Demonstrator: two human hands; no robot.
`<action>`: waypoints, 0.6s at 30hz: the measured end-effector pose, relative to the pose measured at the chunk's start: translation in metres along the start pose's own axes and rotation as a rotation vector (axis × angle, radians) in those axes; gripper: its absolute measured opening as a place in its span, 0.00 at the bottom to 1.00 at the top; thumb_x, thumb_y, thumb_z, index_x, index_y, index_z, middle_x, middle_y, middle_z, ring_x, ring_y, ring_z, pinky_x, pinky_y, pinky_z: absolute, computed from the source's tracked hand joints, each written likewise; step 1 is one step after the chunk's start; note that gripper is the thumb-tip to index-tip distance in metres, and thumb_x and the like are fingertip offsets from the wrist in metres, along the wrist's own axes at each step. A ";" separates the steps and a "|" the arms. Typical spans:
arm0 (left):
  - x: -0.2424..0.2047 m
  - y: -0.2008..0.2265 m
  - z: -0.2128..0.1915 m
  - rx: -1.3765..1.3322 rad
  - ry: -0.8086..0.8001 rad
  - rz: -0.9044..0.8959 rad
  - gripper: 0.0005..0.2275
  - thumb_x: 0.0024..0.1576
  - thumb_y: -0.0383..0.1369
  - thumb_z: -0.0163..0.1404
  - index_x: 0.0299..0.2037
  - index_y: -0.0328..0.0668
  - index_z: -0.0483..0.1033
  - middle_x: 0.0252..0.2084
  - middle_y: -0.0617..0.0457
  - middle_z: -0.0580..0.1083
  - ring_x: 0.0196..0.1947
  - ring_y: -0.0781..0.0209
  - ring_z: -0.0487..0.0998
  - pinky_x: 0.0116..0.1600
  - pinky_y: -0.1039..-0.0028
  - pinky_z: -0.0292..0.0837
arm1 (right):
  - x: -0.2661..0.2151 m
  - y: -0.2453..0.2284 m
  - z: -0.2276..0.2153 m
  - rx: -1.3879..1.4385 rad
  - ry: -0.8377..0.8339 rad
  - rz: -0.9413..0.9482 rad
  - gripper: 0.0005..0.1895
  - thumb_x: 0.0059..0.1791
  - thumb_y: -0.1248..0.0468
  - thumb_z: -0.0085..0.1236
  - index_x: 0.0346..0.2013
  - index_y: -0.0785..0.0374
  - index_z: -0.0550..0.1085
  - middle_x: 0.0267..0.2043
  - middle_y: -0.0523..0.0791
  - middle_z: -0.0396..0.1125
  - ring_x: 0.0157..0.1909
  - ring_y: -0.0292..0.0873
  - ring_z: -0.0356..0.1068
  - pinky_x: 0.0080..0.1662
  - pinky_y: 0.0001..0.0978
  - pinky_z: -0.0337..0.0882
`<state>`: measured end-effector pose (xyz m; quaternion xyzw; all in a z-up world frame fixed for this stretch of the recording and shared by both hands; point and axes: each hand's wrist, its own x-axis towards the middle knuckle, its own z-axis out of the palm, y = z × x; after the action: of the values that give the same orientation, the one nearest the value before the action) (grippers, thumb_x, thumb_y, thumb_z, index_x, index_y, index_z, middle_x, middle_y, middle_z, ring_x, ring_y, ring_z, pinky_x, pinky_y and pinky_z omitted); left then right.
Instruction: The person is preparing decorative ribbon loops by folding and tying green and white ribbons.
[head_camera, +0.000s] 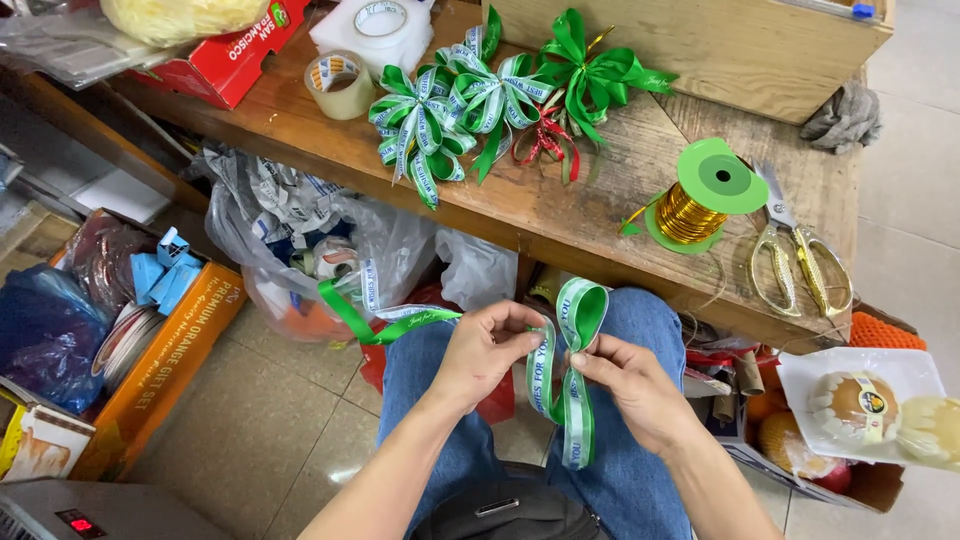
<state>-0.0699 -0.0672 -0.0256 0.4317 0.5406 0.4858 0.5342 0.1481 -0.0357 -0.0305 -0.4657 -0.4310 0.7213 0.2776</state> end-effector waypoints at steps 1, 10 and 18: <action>0.001 -0.001 0.000 0.022 0.025 0.019 0.04 0.57 0.24 0.61 0.40 0.43 0.84 0.37 0.57 0.83 0.36 0.70 0.80 0.45 0.80 0.78 | -0.001 0.000 0.000 0.027 -0.008 0.021 0.06 0.51 0.65 0.63 0.38 0.65 0.80 0.38 0.43 0.74 0.42 0.40 0.70 0.51 0.35 0.67; -0.005 0.007 0.002 -0.242 0.144 -0.106 0.10 0.54 0.24 0.62 0.46 0.35 0.87 0.42 0.47 0.84 0.40 0.63 0.83 0.47 0.77 0.81 | 0.005 0.010 -0.008 0.389 0.001 0.179 0.08 0.53 0.67 0.59 0.42 0.71 0.76 0.36 0.52 0.73 0.38 0.51 0.75 0.45 0.43 0.75; -0.008 -0.016 -0.005 -0.654 0.464 -0.016 0.09 0.56 0.24 0.60 0.45 0.29 0.83 0.36 0.44 0.80 0.37 0.53 0.80 0.44 0.60 0.85 | 0.006 0.025 -0.026 0.617 0.307 0.200 0.05 0.54 0.62 0.57 0.44 0.57 0.75 0.43 0.48 0.71 0.51 0.50 0.73 0.55 0.51 0.72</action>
<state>-0.0740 -0.0778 -0.0408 0.1134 0.4670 0.7128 0.5108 0.1697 -0.0336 -0.0603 -0.5028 -0.0987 0.7627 0.3947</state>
